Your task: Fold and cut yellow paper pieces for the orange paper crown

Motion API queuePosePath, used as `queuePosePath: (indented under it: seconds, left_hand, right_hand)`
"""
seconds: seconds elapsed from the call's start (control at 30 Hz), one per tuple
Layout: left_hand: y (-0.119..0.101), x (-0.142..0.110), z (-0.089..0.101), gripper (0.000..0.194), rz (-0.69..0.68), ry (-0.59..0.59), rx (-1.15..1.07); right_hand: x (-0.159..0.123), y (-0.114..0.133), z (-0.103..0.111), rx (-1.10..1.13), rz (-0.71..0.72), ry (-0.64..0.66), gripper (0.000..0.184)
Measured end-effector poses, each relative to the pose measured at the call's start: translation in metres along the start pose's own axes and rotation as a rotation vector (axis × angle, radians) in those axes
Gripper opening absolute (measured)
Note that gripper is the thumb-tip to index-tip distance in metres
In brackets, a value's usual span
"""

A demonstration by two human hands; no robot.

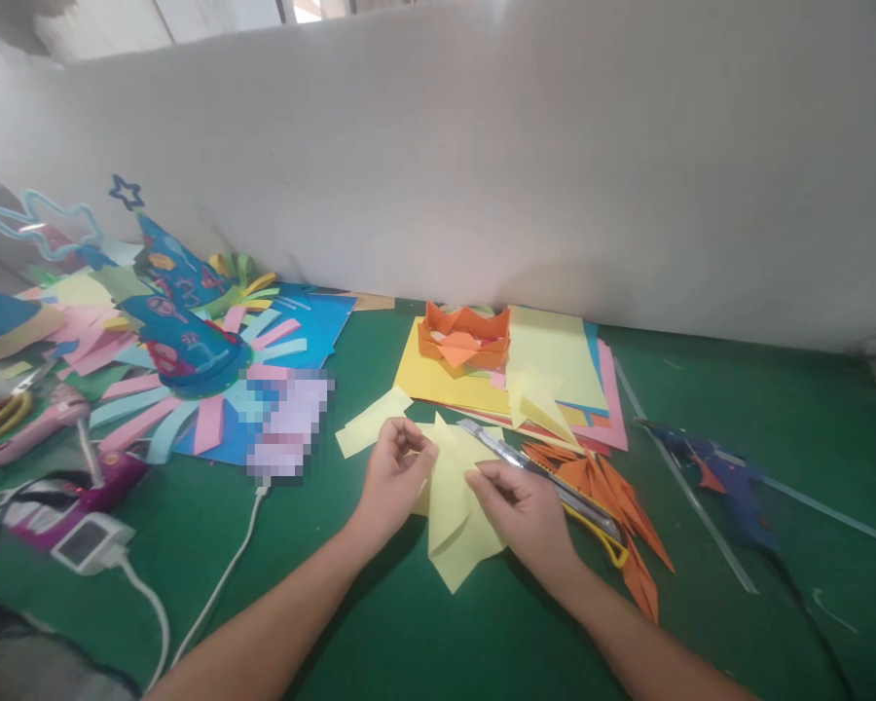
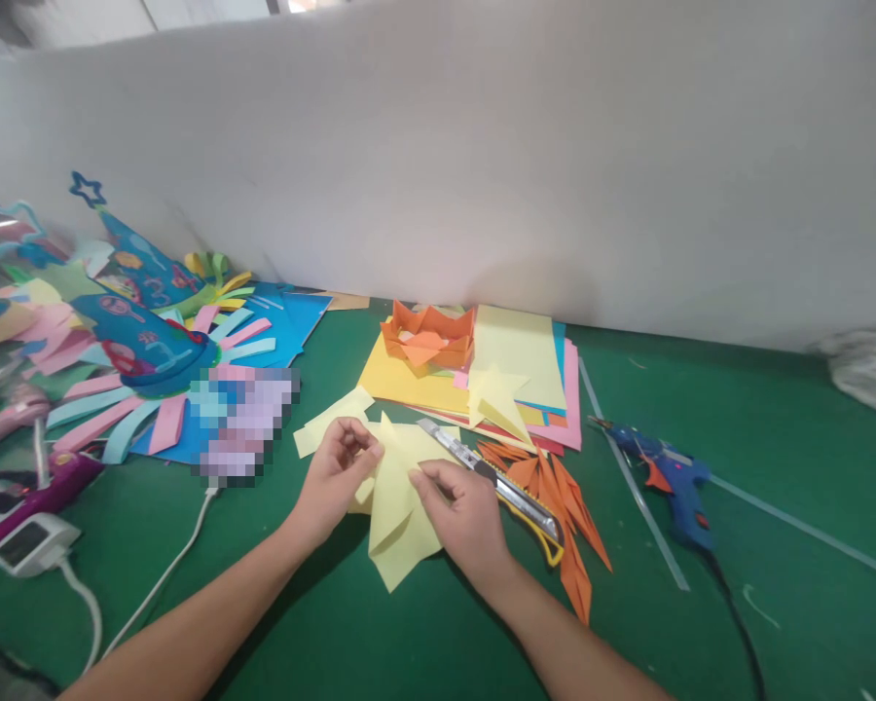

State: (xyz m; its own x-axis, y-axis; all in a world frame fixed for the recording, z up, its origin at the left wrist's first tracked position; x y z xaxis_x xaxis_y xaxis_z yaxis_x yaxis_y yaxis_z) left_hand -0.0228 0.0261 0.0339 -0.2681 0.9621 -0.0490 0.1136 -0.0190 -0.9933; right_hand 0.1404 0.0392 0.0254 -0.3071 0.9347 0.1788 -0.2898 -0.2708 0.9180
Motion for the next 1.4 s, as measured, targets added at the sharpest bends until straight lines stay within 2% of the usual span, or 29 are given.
queuePosePath:
  seconds: [0.23,0.43,0.53,0.73,1.03,1.4]
  left_hand:
    - [0.0,0.001,0.003,0.037,0.041,0.042,-0.03]
    - [0.003,-0.001,0.0,0.025,0.147,0.155,0.025]
    - [0.005,-0.001,0.0,0.022,0.181,0.172,0.027]
    - [0.006,-0.002,0.001,0.019,0.145,0.165,0.087]
    - [0.009,-0.002,0.0,0.027,0.106,0.136,0.165]
    - [0.01,0.001,0.005,0.019,0.008,0.11,0.317]
  right_hand:
    - [-0.001,-0.002,0.0,-0.021,0.019,-0.014,0.027]
    - [0.0,-0.002,0.0,0.028,0.028,-0.056,0.024]
    - [0.001,-0.001,0.001,0.044,0.033,-0.064,0.022]
    - [0.001,0.002,0.002,0.084,0.005,-0.065,0.024]
    - [0.002,0.001,0.001,0.087,-0.016,-0.04,0.026]
    - [0.002,0.001,0.002,0.118,0.014,0.006,0.023]
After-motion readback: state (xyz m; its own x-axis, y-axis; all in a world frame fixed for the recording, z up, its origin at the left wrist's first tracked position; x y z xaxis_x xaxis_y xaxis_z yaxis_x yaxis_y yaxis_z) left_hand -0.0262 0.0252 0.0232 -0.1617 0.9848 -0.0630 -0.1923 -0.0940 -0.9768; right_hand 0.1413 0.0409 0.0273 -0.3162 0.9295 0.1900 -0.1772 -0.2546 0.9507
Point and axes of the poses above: each hand's wrist, its own x-axis towards the middle knuckle, its own z-axis out of the back of the hand, y = z × x, the point moved 2 cm from there along x, towards the middle knuckle, and after that the axes turned 4 degrees about x, right-handed, at the moved point
